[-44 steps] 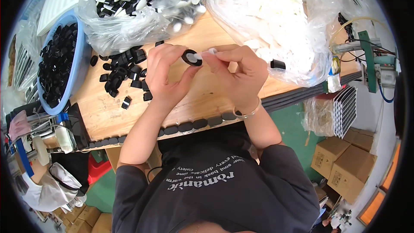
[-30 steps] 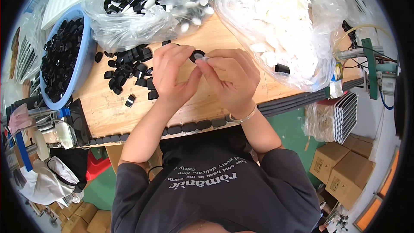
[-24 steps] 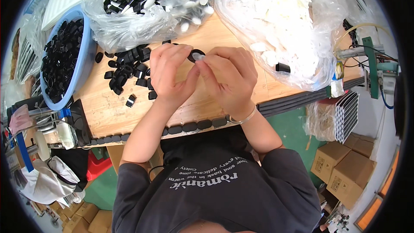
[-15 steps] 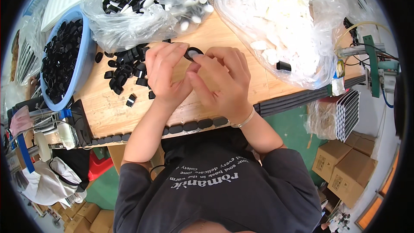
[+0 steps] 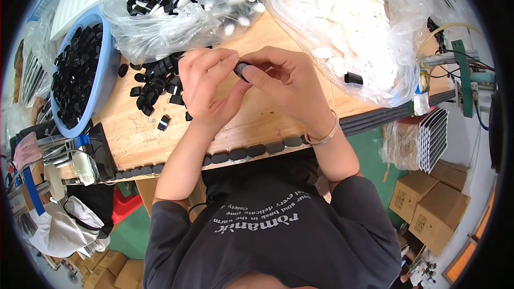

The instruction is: Assembling small black and white plastic components at a workbench.

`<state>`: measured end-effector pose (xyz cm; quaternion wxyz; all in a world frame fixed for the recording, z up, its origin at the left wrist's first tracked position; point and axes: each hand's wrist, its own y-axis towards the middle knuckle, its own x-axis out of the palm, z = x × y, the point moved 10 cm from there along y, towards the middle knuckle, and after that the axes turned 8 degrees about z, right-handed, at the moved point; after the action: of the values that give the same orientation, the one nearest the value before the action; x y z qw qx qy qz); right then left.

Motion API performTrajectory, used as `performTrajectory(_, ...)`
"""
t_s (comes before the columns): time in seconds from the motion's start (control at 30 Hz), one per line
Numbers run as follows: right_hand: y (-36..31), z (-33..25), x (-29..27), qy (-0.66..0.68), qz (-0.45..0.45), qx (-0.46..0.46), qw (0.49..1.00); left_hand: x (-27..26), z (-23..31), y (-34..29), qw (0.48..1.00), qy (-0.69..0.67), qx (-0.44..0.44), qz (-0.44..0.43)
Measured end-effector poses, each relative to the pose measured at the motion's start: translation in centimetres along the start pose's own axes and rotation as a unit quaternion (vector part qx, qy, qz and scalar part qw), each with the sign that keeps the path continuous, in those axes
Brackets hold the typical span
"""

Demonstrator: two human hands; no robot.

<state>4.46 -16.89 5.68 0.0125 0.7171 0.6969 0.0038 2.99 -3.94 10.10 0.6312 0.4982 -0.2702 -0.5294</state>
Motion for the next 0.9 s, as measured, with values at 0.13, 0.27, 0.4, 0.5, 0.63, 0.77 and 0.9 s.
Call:
performTrajectory(0.13, 0.2, -0.5, 0.4, 0.018, -0.014, 0.016, 1.000, -0.1, -0.3, -0.2, 1.000, -0.006, -0.009, -0.010)
performTrajectory(0.27, 0.5, 0.1, 0.4, 0.061, 0.017, 0.004, 0.998, -0.1, 0.1, 0.2, 1.000, 0.002, 0.012, 0.008)
performTrajectory(0.4, 0.8, 0.7, 0.6, 0.106, 0.026, 0.005, 0.994, -0.2, 0.4, 0.1, 0.999, 0.008, 0.029, 0.012)
performTrajectory(0.5, 0.9, 0.9, 0.6, 0.085, 0.011, 0.022, 0.996, -0.2, 0.6, -0.1, 0.999, 0.013, 0.035, 0.015)
performTrajectory(0.63, 1.1, 1.4, 0.4, 0.054, -0.008, 0.037, 0.998, 0.3, 0.4, -0.2, 0.999, 0.025, 0.028, -0.001)
performTrajectory(0.77, 0.8, 1.4, -1.0, 0.071, 0.009, 0.087, 0.994, 0.8, -0.8, -0.4, 1.000, -0.008, -0.029, 0.005)
performTrajectory(0.9, -0.8, 1.6, -8.5, -0.087, 0.115, 0.003, 0.990, -0.2, -2.7, -0.4, 0.997, 0.015, -0.077, 0.020)
